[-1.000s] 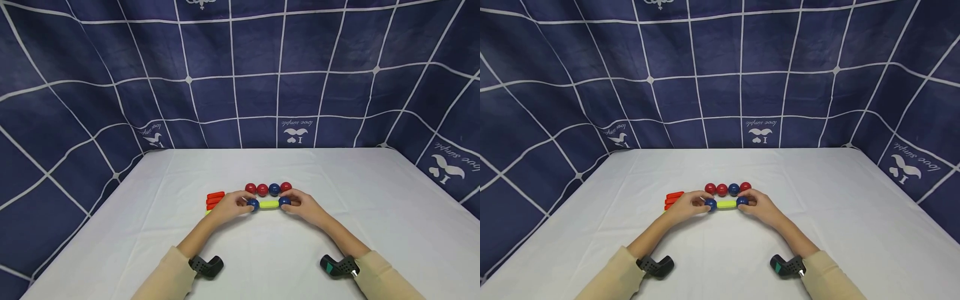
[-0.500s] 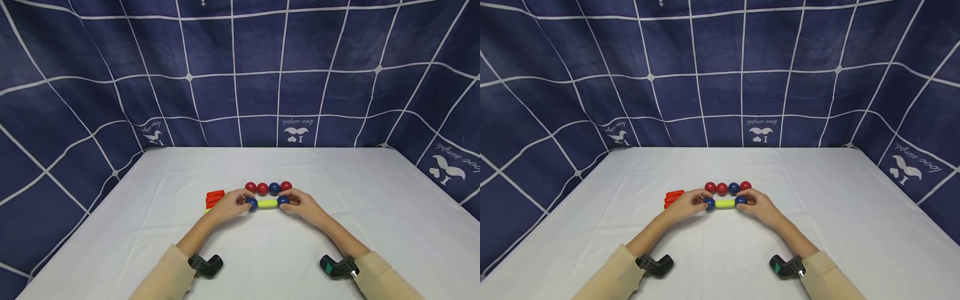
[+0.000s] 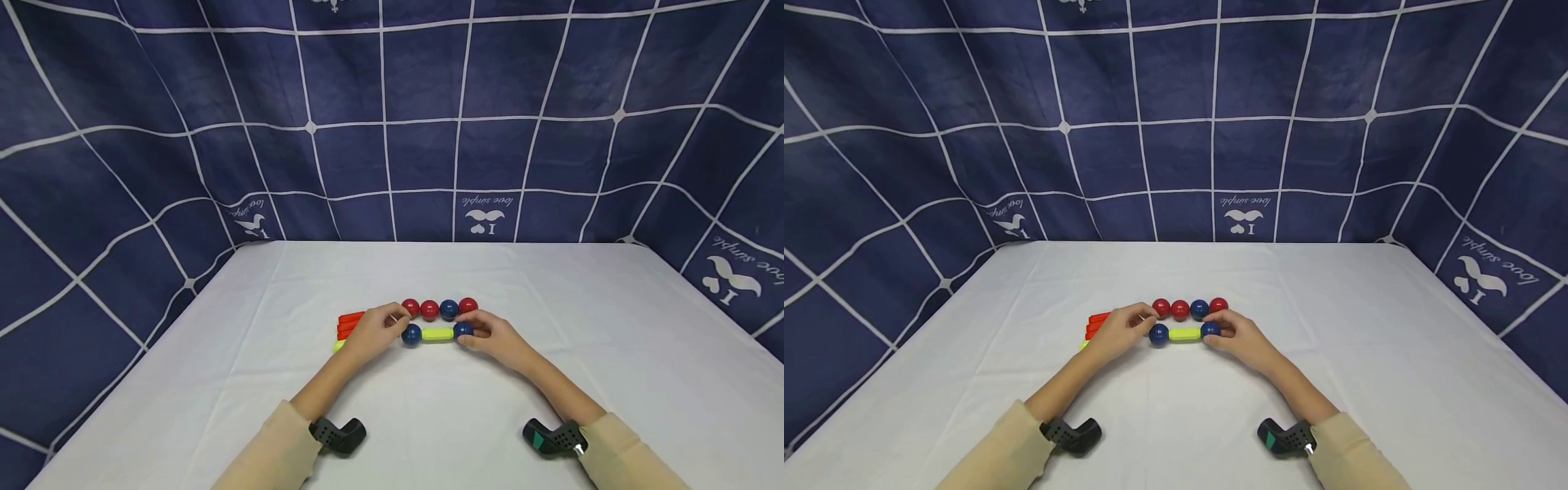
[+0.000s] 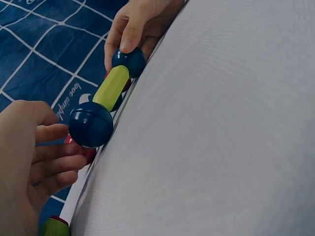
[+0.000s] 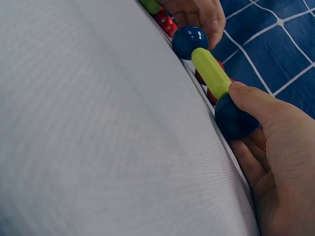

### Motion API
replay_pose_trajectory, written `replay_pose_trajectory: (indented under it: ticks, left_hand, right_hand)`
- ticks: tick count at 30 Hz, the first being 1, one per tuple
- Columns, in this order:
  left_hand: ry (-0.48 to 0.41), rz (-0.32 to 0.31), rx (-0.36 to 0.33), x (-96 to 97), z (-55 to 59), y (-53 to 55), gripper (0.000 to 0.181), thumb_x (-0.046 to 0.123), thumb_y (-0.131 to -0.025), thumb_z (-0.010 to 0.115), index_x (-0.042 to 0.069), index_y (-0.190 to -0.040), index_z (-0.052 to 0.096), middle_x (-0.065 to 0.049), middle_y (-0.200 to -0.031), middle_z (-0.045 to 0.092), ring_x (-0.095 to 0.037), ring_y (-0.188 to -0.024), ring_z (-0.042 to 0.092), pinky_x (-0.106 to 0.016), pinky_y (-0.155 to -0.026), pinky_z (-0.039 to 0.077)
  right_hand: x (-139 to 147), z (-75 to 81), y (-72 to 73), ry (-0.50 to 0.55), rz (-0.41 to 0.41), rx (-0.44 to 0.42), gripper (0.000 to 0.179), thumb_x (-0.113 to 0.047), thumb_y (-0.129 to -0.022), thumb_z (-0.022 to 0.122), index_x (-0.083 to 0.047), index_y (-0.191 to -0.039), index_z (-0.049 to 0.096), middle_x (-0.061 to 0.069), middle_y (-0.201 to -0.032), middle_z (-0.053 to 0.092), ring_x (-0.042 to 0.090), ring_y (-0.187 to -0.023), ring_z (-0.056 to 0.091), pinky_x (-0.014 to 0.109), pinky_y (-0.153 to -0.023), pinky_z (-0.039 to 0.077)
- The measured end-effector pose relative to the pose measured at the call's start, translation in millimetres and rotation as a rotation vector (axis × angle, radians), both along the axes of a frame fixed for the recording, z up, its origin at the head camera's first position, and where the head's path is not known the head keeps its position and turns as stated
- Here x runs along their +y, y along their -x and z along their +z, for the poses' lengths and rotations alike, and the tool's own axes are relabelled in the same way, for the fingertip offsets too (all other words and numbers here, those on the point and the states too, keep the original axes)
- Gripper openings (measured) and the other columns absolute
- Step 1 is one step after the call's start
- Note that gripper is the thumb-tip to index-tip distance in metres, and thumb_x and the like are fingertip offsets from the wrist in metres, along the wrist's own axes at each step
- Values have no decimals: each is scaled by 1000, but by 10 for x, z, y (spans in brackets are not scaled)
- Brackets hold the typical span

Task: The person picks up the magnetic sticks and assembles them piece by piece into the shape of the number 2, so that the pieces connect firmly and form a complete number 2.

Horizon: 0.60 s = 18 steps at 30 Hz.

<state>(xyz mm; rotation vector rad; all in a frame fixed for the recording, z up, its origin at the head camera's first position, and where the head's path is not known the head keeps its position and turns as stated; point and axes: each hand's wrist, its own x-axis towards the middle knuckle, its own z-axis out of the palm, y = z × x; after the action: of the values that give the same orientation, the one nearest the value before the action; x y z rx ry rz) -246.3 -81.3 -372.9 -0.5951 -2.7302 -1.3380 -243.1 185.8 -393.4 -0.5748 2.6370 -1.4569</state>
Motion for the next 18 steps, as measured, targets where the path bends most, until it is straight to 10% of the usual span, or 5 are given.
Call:
replay_pose_trajectory:
  ticks: [11,18]
  left_hand:
    - [19,112,199,-221,56,145,14,9,-93,61,4,-100,73,-9,-90,69,-19,-81,58,-31,-77,49]
    - [52,161,110,-571,11,281,16,9,-95,62,6,-107,74,-11,-97,69,-25,-95,59,-41,-90,49]
  right_hand:
    - [-5,11,-5,-7,-4,0,42,-23,-94,70,-1,-129,61,22,-127,60,30,-112,63,39,-99,53]
    - [-6,-2,4,-1,4,-7,41,-23,-94,70,0,-128,61,23,-130,59,30,-113,63,37,-99,54]
